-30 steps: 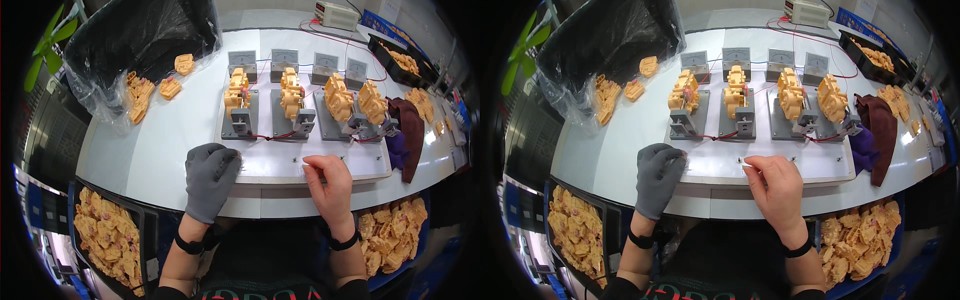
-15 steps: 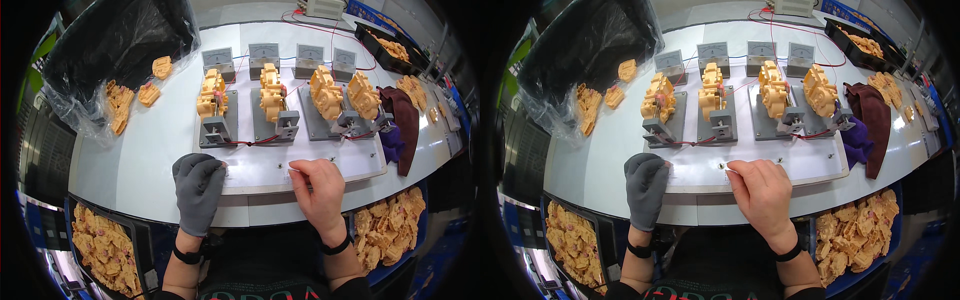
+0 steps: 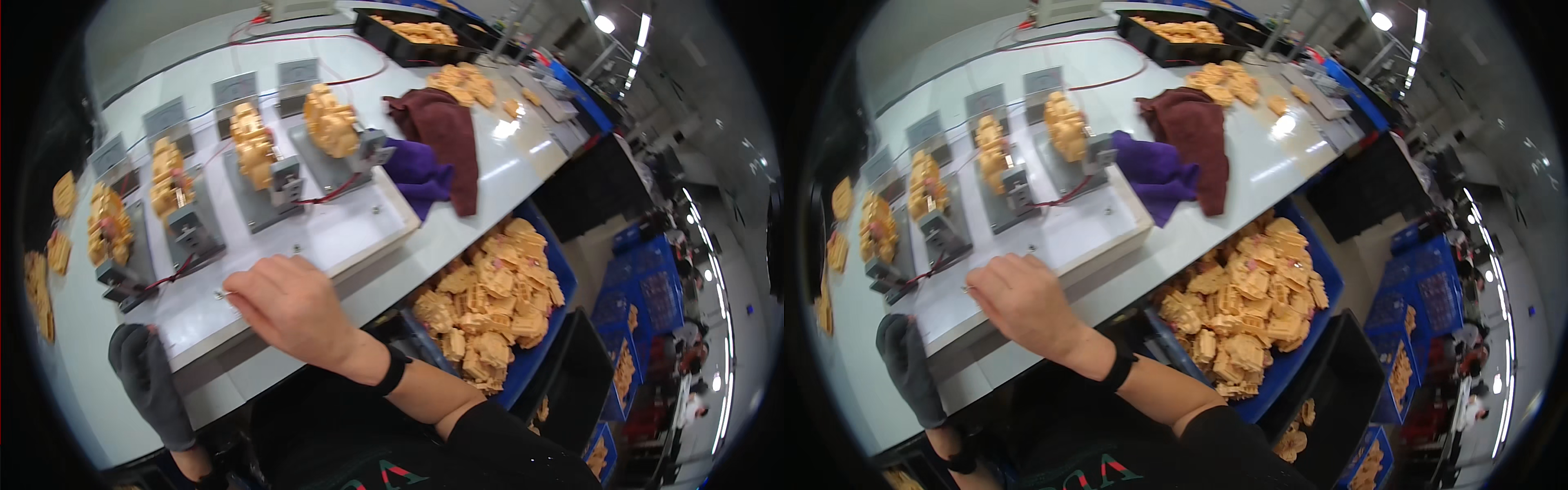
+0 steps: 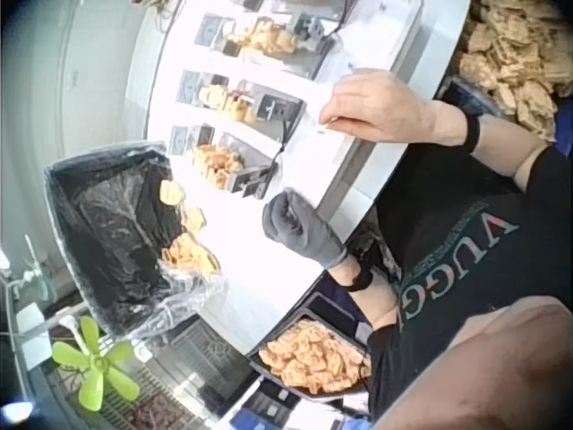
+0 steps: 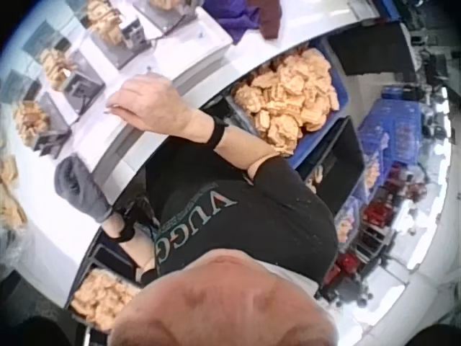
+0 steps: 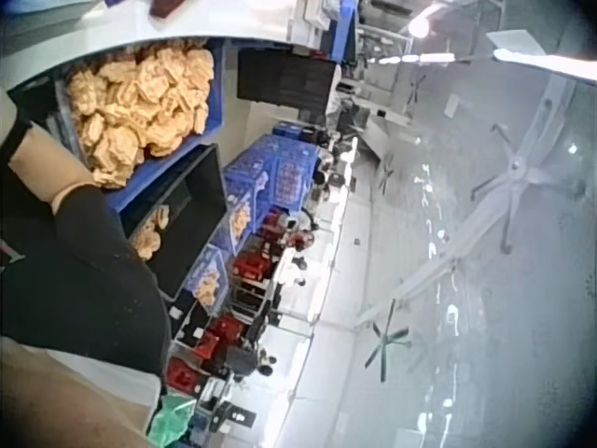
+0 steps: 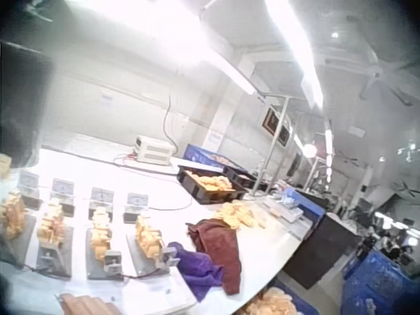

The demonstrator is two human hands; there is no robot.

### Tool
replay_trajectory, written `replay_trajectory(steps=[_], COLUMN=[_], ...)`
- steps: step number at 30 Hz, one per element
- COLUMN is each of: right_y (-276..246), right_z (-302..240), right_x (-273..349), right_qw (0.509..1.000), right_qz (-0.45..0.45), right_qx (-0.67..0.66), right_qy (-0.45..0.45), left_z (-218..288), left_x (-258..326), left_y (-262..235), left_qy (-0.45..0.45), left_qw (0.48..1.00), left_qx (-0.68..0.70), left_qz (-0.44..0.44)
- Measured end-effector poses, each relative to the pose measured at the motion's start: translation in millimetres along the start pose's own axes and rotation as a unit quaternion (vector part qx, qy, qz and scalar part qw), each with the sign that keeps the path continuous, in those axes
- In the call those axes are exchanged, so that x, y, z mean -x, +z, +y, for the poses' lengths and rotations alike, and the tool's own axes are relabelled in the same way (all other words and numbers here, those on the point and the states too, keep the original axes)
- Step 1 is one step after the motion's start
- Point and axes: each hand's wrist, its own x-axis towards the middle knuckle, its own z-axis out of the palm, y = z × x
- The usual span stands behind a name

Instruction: Assembling and testing yellow plastic electronic toy housings at a factory workbench.

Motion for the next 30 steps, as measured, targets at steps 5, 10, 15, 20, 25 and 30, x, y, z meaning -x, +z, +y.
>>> replay_trajectory(steps=[5, 10, 15, 20, 25, 30], right_y=[2.0, 3.5, 5.1, 4.6, 3.5, 3.2], right_z=[2.8, 3.0, 1.7, 0.5, 1.0, 2.8], right_x=[2.7, 4.2, 3.7, 3.3, 3.4, 3.2], right_qw=[0.999, 0.999, 0.999, 0.999, 0.999, 0.999], right_qz=[0.035, 0.031, 0.032, 0.026, 0.032, 0.037], right_qx=[0.003, 0.025, 0.027, 0.031, 0.032, 0.039], right_qy=[-0.007, -0.005, -0.008, -0.008, -0.008, -0.008], left_z=[-0.8, -6.8, -1.1, 13.2, 24.9, 21.0], left_x=[-2.5, -0.4, 0.7, -8.1, -11.4, -12.9], left_y=[8.9, 8.5, 12.6, 1.4, 3.9, 9.8], left_qy=[-0.032, -0.024, -0.045, -0.007, -0.005, 0.016], left_qw=[0.998, 0.999, 0.993, 0.999, 0.998, 0.996], left_qx=[0.039, 0.039, 0.105, -0.016, -0.043, -0.078], left_qz=[-0.023, -0.024, 0.017, -0.039, -0.048, -0.035])
